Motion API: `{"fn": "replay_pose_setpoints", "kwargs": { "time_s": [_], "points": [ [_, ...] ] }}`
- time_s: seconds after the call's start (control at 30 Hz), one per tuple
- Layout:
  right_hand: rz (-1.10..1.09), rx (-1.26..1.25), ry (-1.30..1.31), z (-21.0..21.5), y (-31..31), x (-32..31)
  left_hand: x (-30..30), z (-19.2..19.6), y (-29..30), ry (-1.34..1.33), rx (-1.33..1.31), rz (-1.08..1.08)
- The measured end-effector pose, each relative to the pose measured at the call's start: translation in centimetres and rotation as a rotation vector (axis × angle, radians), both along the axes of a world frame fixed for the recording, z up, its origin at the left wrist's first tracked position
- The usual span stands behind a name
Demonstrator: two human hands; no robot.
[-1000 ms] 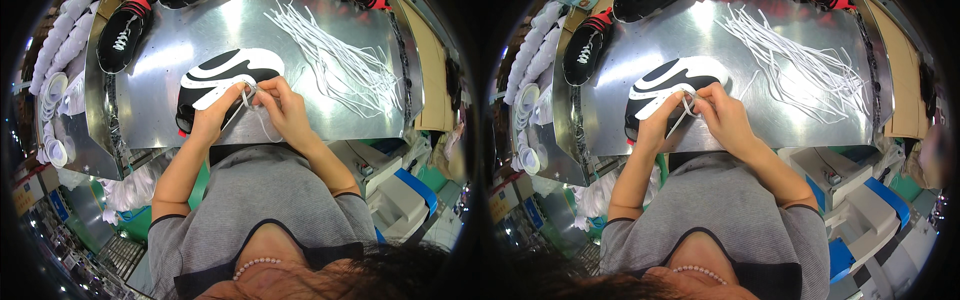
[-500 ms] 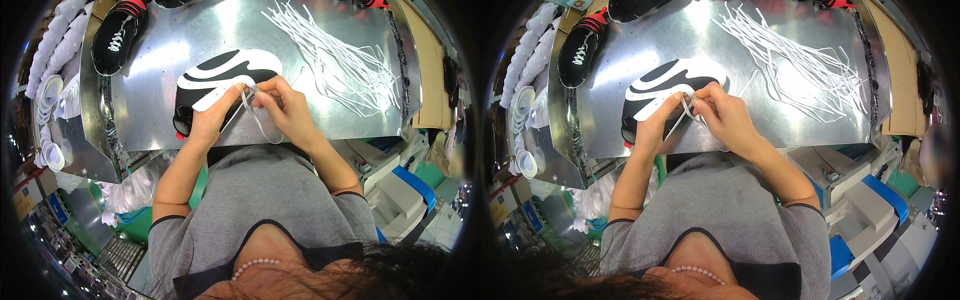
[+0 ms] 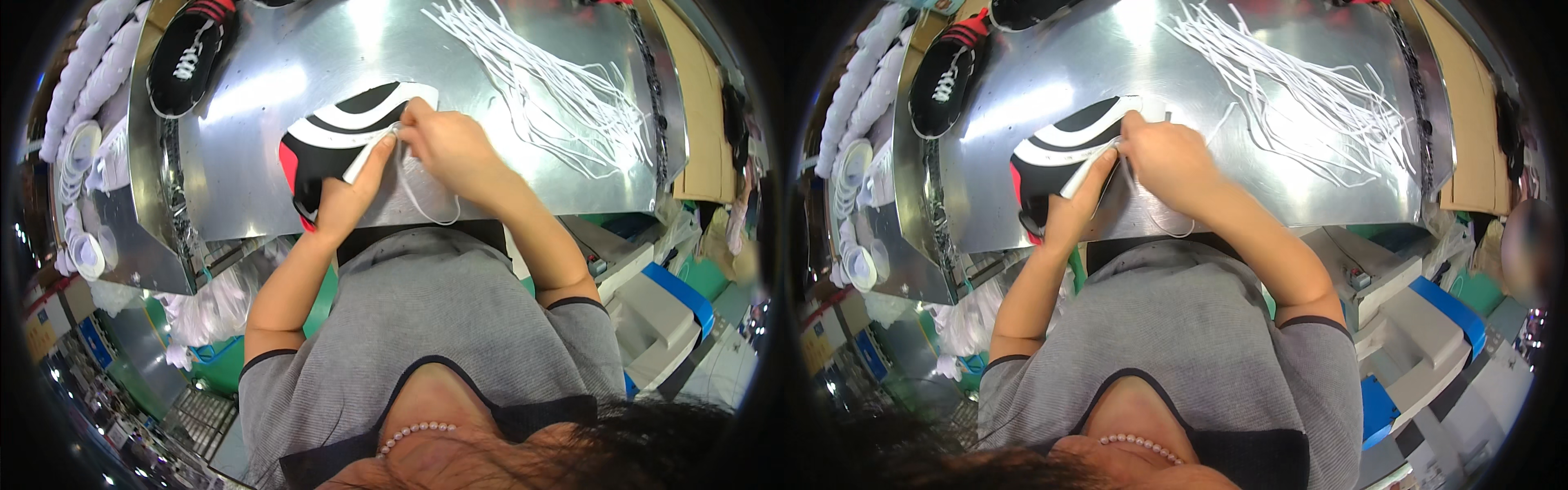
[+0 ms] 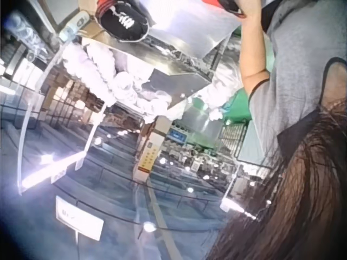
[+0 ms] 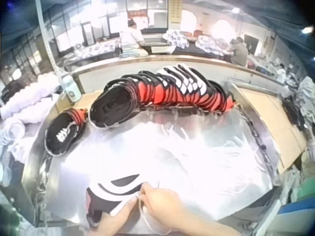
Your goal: The person laces white shoelaces through the eyelets of a black and white sneaker on a metal workbench. They pull the laces through each eyelet, adjust the tension, and arrange the laces across the shoe's upper. The person repeats this process for a second shoe.
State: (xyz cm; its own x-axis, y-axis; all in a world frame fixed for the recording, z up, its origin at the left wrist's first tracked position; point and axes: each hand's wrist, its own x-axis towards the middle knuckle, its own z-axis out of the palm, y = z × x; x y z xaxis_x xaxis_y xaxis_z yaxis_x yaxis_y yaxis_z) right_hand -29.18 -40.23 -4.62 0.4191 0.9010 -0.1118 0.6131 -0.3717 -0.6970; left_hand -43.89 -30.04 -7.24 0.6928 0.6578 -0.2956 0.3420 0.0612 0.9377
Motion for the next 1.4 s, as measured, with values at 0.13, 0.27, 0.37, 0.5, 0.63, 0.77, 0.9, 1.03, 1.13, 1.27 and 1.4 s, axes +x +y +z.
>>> {"fn": "replay_pose_setpoints", "kwargs": {
  "time_s": [0.13, 0.27, 0.37, 0.5, 0.63, 0.77, 0.9, 1.03, 1.13, 1.27, 1.4],
  "points": [
    [-0.199, 0.112, -0.013, 3.2, -3.1, 1.7, -0.6, -0.3, 3.7, -0.21, -0.35, 0.063],
    [-0.279, 0.174, 0.645, -2.1, -0.4, 3.5, 0.9, 2.1, 3.3, -0.134, -0.363, 0.113],
    [-0.383, 0.269, 0.66, -2.4, 1.0, 2.7, 0.1, 0.1, 5.4, 0.021, -0.155, -0.021],
    [-0.473, 0.401, 0.751, -3.5, 2.6, 3.5, -0.9, 2.0, 5.6, -0.005, 0.345, -0.536],
    [-0.405, 0.454, 0.729, -5.0, 0.5, 2.5, -0.9, 1.7, 5.3, 0.135, 0.854, -0.391],
    [-0.332, 0.251, 0.551, -5.0, -0.1, -1.2, -0.5, 2.1, 3.8, 0.057, 0.949, -0.308],
    [-0.272, 0.305, 0.672, -6.2, 0.7, -2.7, 0.2, 3.5, 3.7, 0.028, 1.007, -0.235],
    [0.086, 0.185, 0.454, -4.6, -3.5, -2.7, -1.2, 6.3, 7.3, -0.036, 1.006, -0.072],
    [0.265, 0.066, 0.226, -4.3, -9.2, -2.7, -1.1, 10.4, 9.1, -0.104, 0.894, 0.103],
    [0.18, 0.039, 0.344, -3.1, -12.6, -2.7, -0.1, 9.6, 6.1, 0.169, 0.79, -0.256],
    [-0.173, 0.1, 0.581, -2.0, -9.1, -1.2, 0.7, 2.0, 3.8, 0.241, 0.863, -0.575]
  ]
}}
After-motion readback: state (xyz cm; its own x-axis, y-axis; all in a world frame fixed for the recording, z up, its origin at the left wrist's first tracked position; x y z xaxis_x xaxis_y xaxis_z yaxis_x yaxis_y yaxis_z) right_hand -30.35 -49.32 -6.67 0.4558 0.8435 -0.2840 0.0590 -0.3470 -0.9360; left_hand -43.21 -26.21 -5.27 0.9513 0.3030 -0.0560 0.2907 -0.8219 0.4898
